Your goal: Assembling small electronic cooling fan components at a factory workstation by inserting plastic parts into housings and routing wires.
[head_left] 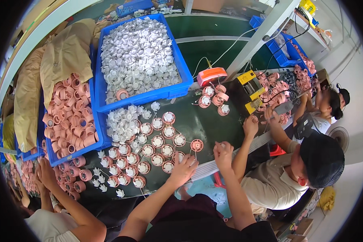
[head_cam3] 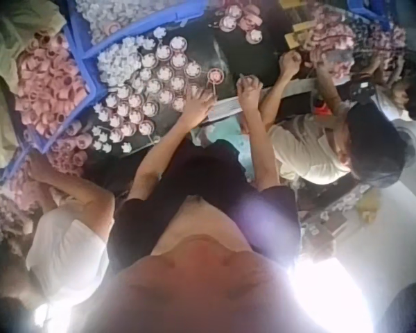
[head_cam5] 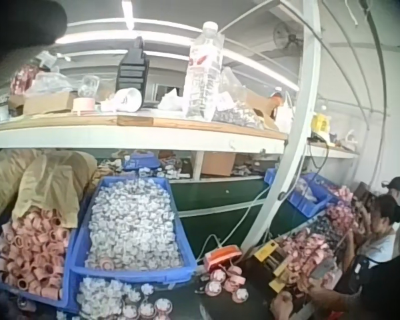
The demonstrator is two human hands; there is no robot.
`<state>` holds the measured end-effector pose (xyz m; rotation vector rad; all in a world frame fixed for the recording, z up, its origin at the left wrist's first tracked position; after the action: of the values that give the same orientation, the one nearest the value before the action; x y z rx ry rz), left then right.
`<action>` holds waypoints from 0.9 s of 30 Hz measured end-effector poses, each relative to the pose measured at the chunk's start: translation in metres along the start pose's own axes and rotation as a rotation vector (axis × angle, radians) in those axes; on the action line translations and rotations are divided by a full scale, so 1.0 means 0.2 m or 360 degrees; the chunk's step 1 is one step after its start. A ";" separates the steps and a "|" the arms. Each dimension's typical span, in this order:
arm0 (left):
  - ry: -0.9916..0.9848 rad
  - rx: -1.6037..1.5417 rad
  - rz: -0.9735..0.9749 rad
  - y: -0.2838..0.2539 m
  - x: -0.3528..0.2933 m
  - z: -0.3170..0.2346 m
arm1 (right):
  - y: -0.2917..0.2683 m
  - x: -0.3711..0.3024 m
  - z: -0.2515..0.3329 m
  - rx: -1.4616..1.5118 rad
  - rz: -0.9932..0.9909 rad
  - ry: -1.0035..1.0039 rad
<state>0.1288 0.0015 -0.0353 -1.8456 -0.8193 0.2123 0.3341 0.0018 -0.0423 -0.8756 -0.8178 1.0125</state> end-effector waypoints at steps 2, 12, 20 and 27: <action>-0.0158 0.0021 -0.0101 0.00 -0.03 0.02 | -0.01 -0.09 0.04 0.0121 0.0066 -0.0057; -0.0249 0.0083 -0.0067 -0.10 -0.23 0.07 | 0.11 -0.18 0.42 0.0591 0.0486 -0.0106; -0.0415 -0.0069 -0.0060 -0.15 -0.36 0.05 | 0.00 0.01 0.48 0.0574 0.0698 -0.0509; -0.0090 0.0022 -0.0109 -0.05 -0.16 0.03 | 0.17 0.91 0.22 -0.0174 -0.0212 -0.0004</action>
<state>0.0985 -0.0123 -0.0360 -1.8026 -0.9164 0.2271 0.3391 0.1907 -0.0246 -0.9003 -0.9284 0.8589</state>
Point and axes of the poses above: each hand's wrist, its own x-axis towards the middle knuckle, its own y-axis out of the palm, z = x × y, the point moved 2 cm from there along x, towards the middle knuckle, and after that the axes turned 5 degrees about y, right-handed, at the moved point
